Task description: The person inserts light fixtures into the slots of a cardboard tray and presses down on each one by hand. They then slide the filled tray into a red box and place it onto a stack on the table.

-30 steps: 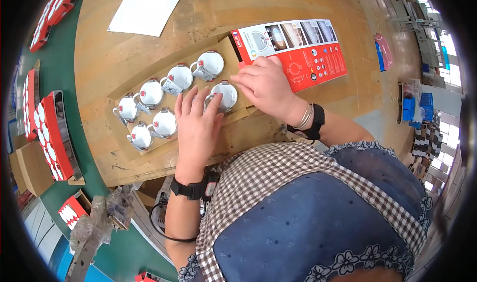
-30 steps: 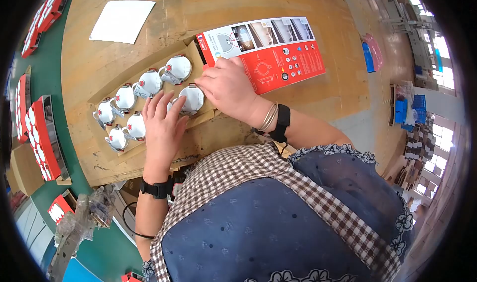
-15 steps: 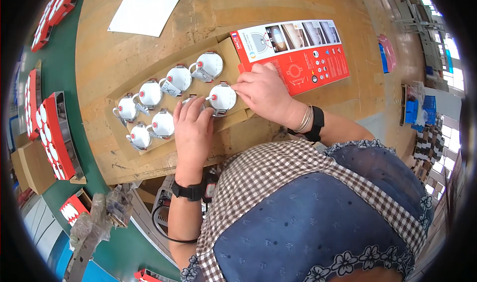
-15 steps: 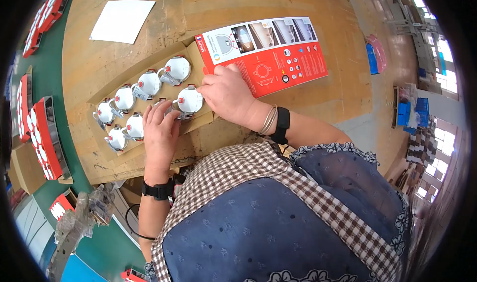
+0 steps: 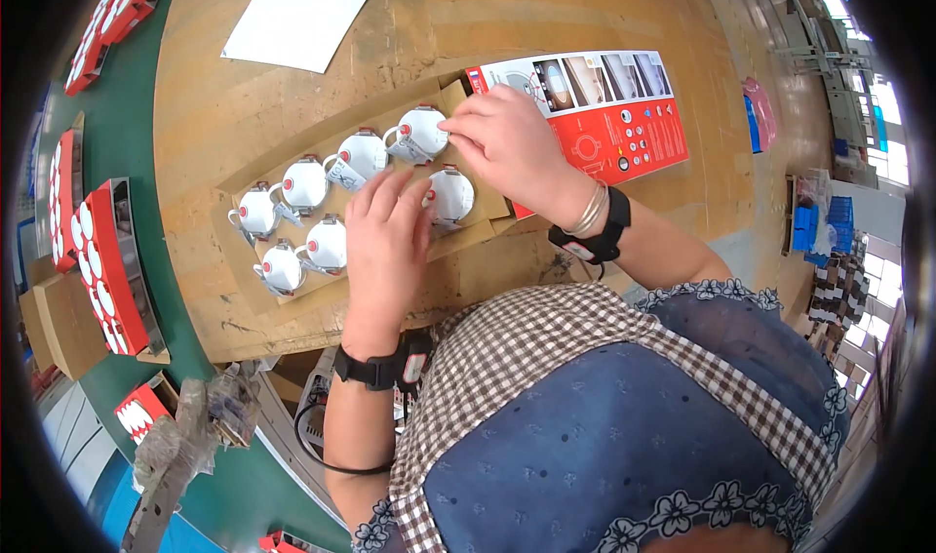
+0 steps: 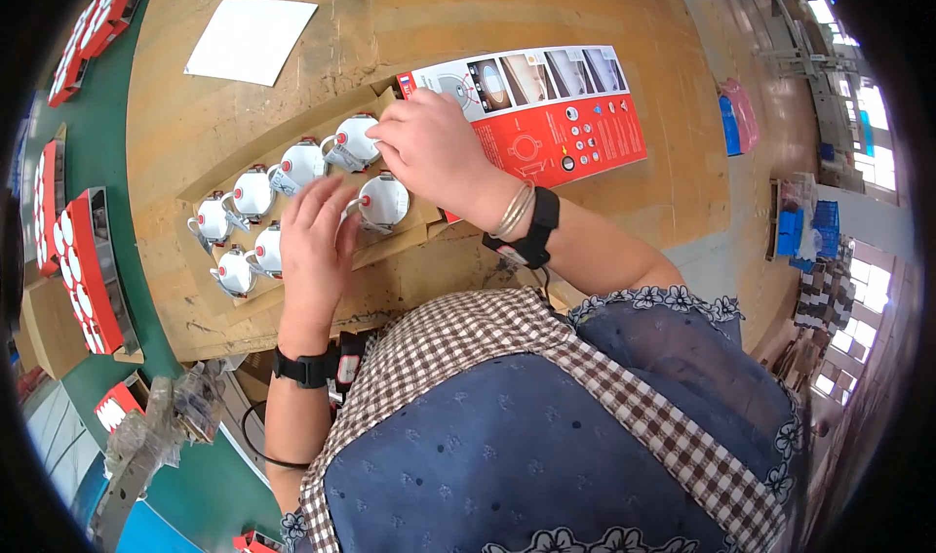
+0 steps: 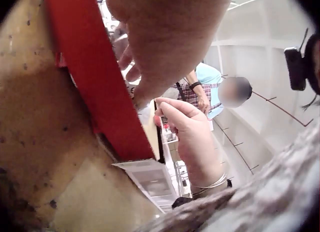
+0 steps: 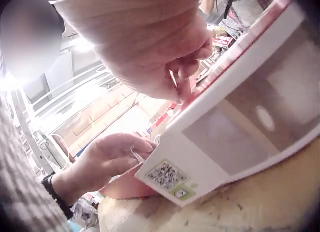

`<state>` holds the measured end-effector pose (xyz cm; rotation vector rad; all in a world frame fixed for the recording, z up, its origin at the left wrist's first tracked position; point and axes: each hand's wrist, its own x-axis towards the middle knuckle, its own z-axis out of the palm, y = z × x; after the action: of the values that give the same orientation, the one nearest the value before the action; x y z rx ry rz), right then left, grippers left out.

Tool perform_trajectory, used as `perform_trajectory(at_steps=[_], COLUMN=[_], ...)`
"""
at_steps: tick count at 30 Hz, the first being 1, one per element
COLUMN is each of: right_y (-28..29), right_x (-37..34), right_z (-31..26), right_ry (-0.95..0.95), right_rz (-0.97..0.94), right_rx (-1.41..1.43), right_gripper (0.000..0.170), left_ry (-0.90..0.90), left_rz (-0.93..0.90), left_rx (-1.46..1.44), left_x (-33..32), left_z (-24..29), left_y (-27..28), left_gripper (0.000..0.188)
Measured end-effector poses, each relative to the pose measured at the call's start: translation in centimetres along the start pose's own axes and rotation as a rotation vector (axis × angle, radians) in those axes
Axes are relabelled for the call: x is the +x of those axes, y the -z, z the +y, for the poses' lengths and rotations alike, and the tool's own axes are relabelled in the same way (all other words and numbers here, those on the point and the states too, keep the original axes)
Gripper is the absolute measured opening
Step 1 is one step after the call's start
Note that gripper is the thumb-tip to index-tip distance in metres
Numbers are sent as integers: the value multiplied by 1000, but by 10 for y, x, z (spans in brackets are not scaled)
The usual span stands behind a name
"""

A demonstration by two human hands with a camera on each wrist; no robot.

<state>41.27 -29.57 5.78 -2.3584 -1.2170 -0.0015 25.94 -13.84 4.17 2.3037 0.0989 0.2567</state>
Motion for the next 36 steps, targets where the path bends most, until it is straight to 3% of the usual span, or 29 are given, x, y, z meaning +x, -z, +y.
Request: perform_trajectory(at_steps=[2, 4, 8, 17, 21, 26, 32, 36], right_y=[-6, -10, -14, -10, -9, -4, -6, -5], right_x=[6, 9, 6, 3, 3, 4, 4, 4], right_z=[3, 7, 19, 22, 23, 21, 22, 21], right_ry=[13, 19, 31, 74, 75, 54, 77, 60], right_rz=[48, 77, 61, 23, 13, -31, 12, -7], right_rx=[-24, -181, -185, -146, -143, -155, -140, -161], right_gripper=[14, 15, 16, 15, 14, 14, 11, 12], left_ry=[-141, -140, -111, -75, -84, 37, -44, -51], left_rz=[75, 57, -19, 21, 1, 82, -30, 5], left_rx=[184, 233, 318, 252, 259, 178, 329, 296], left_x=[19, 30, 27, 25, 24, 35, 49, 35], left_z=[5, 5, -15, -17, -18, -6, -7, -17], left_y=[2, -2, -13, -15, -15, -14, -10, -13], left_gripper=[37, 39, 42, 26, 33, 48, 42, 38])
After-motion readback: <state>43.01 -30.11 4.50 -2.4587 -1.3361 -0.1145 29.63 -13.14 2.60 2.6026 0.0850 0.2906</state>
